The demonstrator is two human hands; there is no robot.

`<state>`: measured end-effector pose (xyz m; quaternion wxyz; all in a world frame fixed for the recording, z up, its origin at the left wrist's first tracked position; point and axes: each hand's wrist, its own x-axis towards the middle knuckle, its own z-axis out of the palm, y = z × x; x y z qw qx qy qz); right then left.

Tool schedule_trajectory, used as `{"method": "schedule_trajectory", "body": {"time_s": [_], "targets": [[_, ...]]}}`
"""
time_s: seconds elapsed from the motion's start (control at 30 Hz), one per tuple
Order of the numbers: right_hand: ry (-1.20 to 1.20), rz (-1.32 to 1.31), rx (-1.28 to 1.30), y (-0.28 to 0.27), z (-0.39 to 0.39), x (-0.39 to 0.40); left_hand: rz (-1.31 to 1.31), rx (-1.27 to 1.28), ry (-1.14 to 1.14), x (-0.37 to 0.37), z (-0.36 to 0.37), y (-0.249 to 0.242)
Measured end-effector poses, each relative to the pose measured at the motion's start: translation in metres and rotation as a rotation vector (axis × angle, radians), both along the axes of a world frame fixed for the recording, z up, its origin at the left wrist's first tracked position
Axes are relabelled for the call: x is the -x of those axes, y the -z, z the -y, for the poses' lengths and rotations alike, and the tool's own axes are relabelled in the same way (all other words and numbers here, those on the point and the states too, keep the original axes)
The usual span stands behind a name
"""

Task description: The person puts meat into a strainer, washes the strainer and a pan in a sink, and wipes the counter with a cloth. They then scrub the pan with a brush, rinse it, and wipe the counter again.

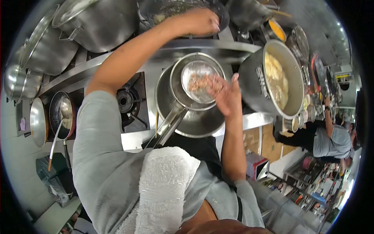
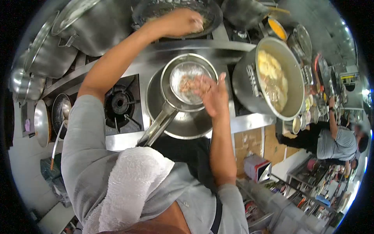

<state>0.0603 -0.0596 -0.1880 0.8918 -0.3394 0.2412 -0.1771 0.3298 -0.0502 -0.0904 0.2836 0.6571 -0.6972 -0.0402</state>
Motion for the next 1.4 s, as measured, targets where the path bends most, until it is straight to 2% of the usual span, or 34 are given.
{"method": "schedule_trajectory", "body": {"time_s": [0.03,0.07,0.1,0.13,0.17,0.23,0.3,0.37,0.4,0.47,0.53,0.6,0.67,0.73,0.77,0.8,0.83,0.87,0.9,0.93,0.97,1.0,1.03,1.07,1.13,1.23,1.4], "targets": [[0.020,0.004,-0.014,-0.007,-0.002,-0.003,-0.152,-0.229,0.079,0.034,-0.019,0.001],[0.033,0.014,-0.020,-0.018,-0.003,-0.008,-0.234,-0.506,0.090,0.076,-0.050,-0.025],[0.042,0.029,-0.019,-0.027,-0.004,-0.012,-0.068,-0.298,0.219,0.088,-0.055,0.013],[0.020,0.053,-0.037,-0.034,-0.004,-0.012,-0.088,-0.243,0.268,0.102,-0.061,0.035],[-0.004,0.081,-0.050,-0.040,-0.001,-0.013,-0.101,-0.183,0.315,0.111,-0.066,0.039],[-0.080,0.217,0.003,-0.048,0.006,-0.016,-0.183,-0.151,0.251,0.109,-0.064,0.033],[0.068,0.154,0.005,-0.056,0.004,-0.017,-0.201,-0.089,0.234,0.097,-0.052,0.031],[0.184,0.064,0.053,-0.062,-0.001,-0.019,-0.509,-0.240,0.192,0.073,-0.037,0.016],[0.166,0.066,0.044,-0.055,0.001,-0.017,-0.661,-0.315,0.171,0.057,-0.027,0.009],[0.130,0.072,0.031,-0.032,0.007,-0.011,-0.265,0.067,0.082,0.004,0.019,0.031],[0.110,0.052,0.036,-0.023,0.000,-0.009,0.027,0.001,-0.185,-0.039,0.045,0.036],[0.061,0.042,0.050,-0.019,-0.007,-0.007,0.272,-0.219,-0.362,-0.079,0.078,0.059],[0.056,0.016,0.069,-0.016,-0.008,-0.004,0.717,-0.390,-0.180,-0.118,0.109,0.091],[0.064,0.022,0.106,-0.017,-0.006,0.005,0.584,-0.346,-0.224,-0.104,0.092,0.068],[0.058,0.013,0.128,-0.015,-0.005,0.009,0.263,-0.369,-0.392,-0.081,0.075,0.042],[0.085,-0.001,0.154,-0.011,-0.005,0.013,0.261,-0.244,-0.328,-0.070,0.064,0.036],[0.057,0.020,0.160,-0.008,-0.006,0.017,-0.015,0.086,-0.228,-0.060,0.053,0.047],[0.117,0.073,0.189,0.005,-0.007,0.018,-0.157,-0.004,-0.196,-0.016,0.027,0.013],[0.112,0.048,0.290,0.012,-0.007,0.020,-0.174,0.180,-0.063,0.002,0.023,0.031],[0.162,0.078,0.329,0.010,-0.009,0.020,-0.338,-0.211,-0.103,0.052,-0.006,-0.003],[0.206,0.044,0.268,0.006,-0.010,0.019,-0.350,-0.348,0.014,0.064,-0.014,0.016],[0.224,0.019,0.201,0.004,-0.007,0.019,-0.351,-0.343,0.135,0.083,-0.026,0.035],[0.218,0.016,0.228,0.006,-0.003,0.020,-0.211,-0.426,0.197,0.090,-0.029,0.066],[0.190,0.013,0.248,0.007,-0.001,0.019,-0.209,-0.348,0.279,0.101,-0.036,0.092],[0.212,-0.037,0.282,0.008,-0.002,0.014,0.350,-0.292,0.124,0.111,-0.051,0.145],[0.232,-0.074,0.276,0.012,-0.006,0.012,0.181,-0.378,0.106,0.122,-0.048,0.161],[0.215,-0.096,0.237,0.024,-0.007,0.009,0.085,-0.399,0.124,0.107,-0.034,0.189]]}}
